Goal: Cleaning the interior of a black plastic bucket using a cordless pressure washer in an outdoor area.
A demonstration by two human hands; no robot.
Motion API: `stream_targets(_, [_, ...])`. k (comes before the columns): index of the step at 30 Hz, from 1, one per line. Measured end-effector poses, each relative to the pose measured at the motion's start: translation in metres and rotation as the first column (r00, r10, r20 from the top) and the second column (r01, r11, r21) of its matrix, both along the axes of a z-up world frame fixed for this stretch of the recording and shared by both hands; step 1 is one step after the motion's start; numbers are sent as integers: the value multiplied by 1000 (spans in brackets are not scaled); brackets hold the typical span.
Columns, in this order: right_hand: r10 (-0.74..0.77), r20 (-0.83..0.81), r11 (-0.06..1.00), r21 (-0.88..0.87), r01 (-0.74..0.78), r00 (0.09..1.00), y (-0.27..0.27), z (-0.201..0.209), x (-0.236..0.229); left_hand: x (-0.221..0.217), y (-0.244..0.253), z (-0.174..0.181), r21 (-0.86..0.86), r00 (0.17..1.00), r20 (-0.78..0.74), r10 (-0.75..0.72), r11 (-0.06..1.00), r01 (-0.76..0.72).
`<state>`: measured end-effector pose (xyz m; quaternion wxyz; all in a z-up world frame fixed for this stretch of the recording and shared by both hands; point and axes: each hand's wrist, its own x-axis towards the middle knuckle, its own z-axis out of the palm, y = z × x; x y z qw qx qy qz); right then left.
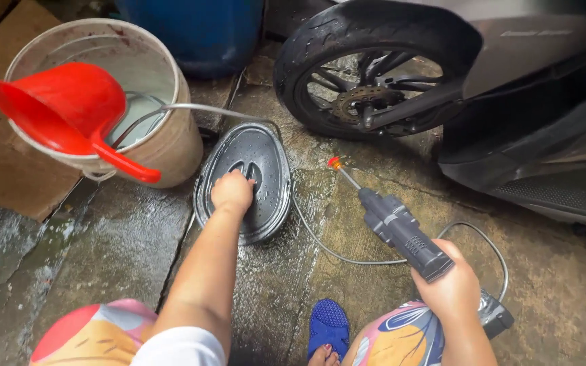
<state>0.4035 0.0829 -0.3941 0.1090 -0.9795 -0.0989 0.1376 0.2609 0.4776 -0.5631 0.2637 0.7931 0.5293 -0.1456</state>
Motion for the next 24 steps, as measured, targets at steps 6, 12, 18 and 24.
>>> stream_targets(6, [25,-43,1000,-17,-26,999,2,4,-4,14,1,-9,-31,993,-14,118,992,-119])
stream_targets(12, [30,-38,999,-27,-31,999,2,-2,-1,12,15,26,-7,997,25,68,998,-67])
stream_targets(18, [61,-63,998,-28,-63,996,-4,-8,10,-83,-5,130,-10,996,60,68,998,-68])
stream_targets(24, [192,-84,964,202,-172,978,3,7,28,-193,-40,145,-34,952,-203,228,970,-240])
